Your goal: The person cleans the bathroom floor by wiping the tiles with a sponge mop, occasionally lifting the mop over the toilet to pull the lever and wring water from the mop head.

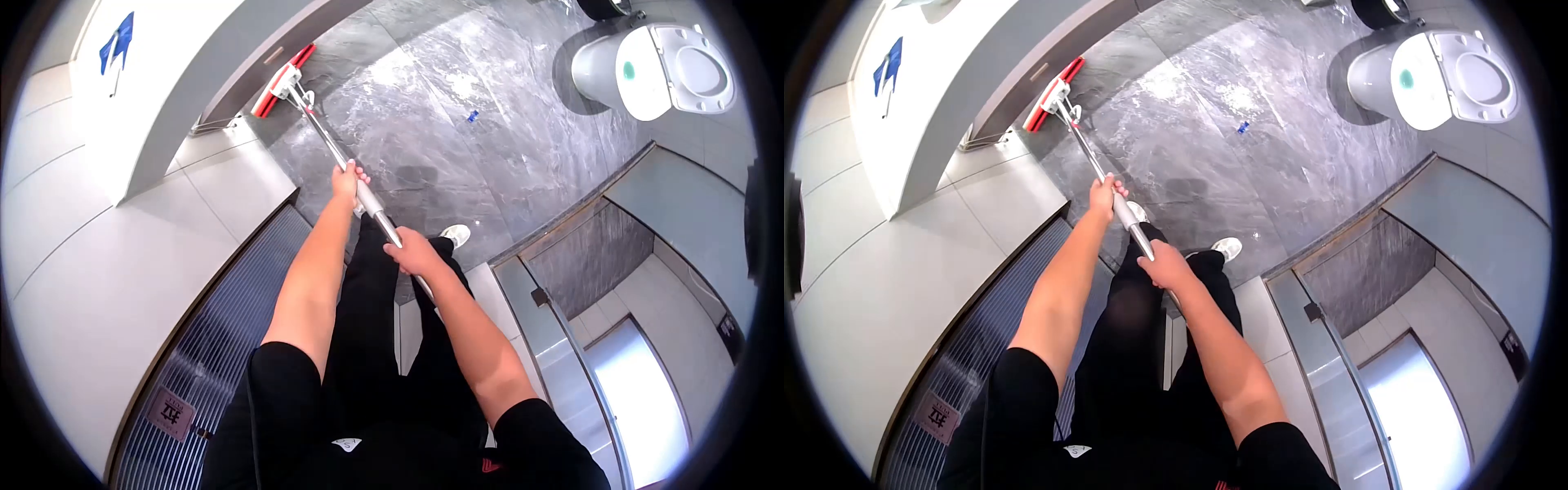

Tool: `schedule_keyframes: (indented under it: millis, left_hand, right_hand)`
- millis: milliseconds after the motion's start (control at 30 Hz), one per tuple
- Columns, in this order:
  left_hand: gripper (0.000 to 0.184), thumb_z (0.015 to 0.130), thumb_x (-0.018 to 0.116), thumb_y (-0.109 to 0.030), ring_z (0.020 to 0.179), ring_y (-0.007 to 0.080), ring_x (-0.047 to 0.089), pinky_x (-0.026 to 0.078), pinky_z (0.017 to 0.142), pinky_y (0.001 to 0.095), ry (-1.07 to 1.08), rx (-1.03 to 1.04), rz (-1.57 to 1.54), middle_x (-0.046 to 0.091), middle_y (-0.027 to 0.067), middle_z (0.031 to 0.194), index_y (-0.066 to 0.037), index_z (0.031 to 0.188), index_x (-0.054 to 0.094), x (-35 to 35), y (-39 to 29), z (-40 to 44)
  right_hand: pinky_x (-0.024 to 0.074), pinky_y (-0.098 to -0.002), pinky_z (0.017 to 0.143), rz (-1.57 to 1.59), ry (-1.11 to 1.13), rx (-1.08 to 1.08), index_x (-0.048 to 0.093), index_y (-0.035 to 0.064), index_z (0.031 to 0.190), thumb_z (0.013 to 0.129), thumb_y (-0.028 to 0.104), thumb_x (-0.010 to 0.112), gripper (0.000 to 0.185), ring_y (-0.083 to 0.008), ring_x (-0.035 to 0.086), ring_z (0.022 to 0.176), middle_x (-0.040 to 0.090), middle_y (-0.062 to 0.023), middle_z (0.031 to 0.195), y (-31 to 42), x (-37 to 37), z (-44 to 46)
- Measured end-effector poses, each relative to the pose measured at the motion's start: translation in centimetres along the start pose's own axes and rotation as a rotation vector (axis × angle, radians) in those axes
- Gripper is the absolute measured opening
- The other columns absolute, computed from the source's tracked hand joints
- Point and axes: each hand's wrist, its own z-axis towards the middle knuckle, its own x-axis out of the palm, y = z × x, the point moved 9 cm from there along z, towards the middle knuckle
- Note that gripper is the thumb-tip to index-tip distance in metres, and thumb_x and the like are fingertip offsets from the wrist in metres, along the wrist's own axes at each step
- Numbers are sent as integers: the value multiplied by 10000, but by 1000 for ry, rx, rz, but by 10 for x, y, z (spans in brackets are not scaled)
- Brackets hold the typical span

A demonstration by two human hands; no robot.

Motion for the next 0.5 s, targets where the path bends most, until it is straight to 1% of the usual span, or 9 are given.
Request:
schedule_keyframes:
  millis: [33, 133, 167, 267, 333, 400, 467, 500]
  left_hand:
    - [160, 942, 491, -187, 492, 174, 492, 506, 483, 343, -26, -1, 9, 481, 71, 687, -60, 944, 395, -2, 6, -2]
    - [170, 950, 474, -207, 468, 174, 480, 481, 422, 348, -116, 5, 184, 464, 74, 675, -78, 975, 367, -3, 35, -12]
    - [153, 956, 453, -201, 451, 167, 449, 444, 381, 328, -156, 17, 287, 444, 62, 660, -78, 968, 363, 2, 46, -20]
    - [186, 957, 451, -214, 436, 179, 468, 443, 366, 333, -161, 28, 300, 459, 85, 662, -55, 970, 355, 28, 100, -53]
    - [215, 959, 445, -230, 430, 195, 498, 455, 361, 342, -181, -3, 382, 491, 115, 679, -43, 988, 343, 49, 145, -81]
    - [241, 963, 435, -252, 431, 216, 534, 467, 363, 358, -164, -66, 439, 518, 137, 700, -39, 1014, 335, 80, 189, -122]
    - [285, 959, 440, -278, 447, 247, 561, 477, 378, 367, -92, -98, 466, 529, 150, 715, -23, 1023, 331, 113, 244, -157]
    - [315, 955, 447, -288, 491, 260, 588, 492, 400, 367, -31, -165, 459, 539, 160, 741, -12, 1040, 322, 133, 269, -178]
  right_hand:
    - [384, -251, 383, 130, 83, 25, 483, 42, 883, 878, 161, 550, 136, -103, 484, 441, 493, -15, 617, -14, 7, 3]
    - [368, -226, 381, 519, 206, 82, 482, 51, 933, 913, 190, 516, 145, -83, 456, 435, 475, 2, 624, -54, 4, -24]
    - [343, -213, 366, 503, 225, 82, 484, 59, 983, 935, 208, 497, 158, -70, 423, 417, 459, 13, 629, -74, 0, -31]
    - [334, -226, 344, 483, 164, 112, 489, 63, 1158, 926, 199, 512, 269, -72, 407, 387, 458, 8, 608, -119, -39, -69]
    - [315, -223, 334, 431, 126, 130, 496, 63, 1159, 926, 203, 518, 273, -70, 397, 375, 457, 8, 603, -153, -70, -102]
    - [313, -226, 338, 369, 79, 175, 503, 68, 1166, 924, 202, 523, 277, -70, 405, 386, 458, 7, 600, -171, -110, -151]
    - [318, -233, 342, 343, -6, 246, 505, 71, 1171, 925, 205, 524, 281, -71, 404, 391, 458, 7, 601, -203, -151, -201]
    - [315, -231, 343, 282, -22, 277, 512, 57, 1124, 926, 210, 525, 250, -69, 395, 386, 449, 12, 585, -210, -173, -226]
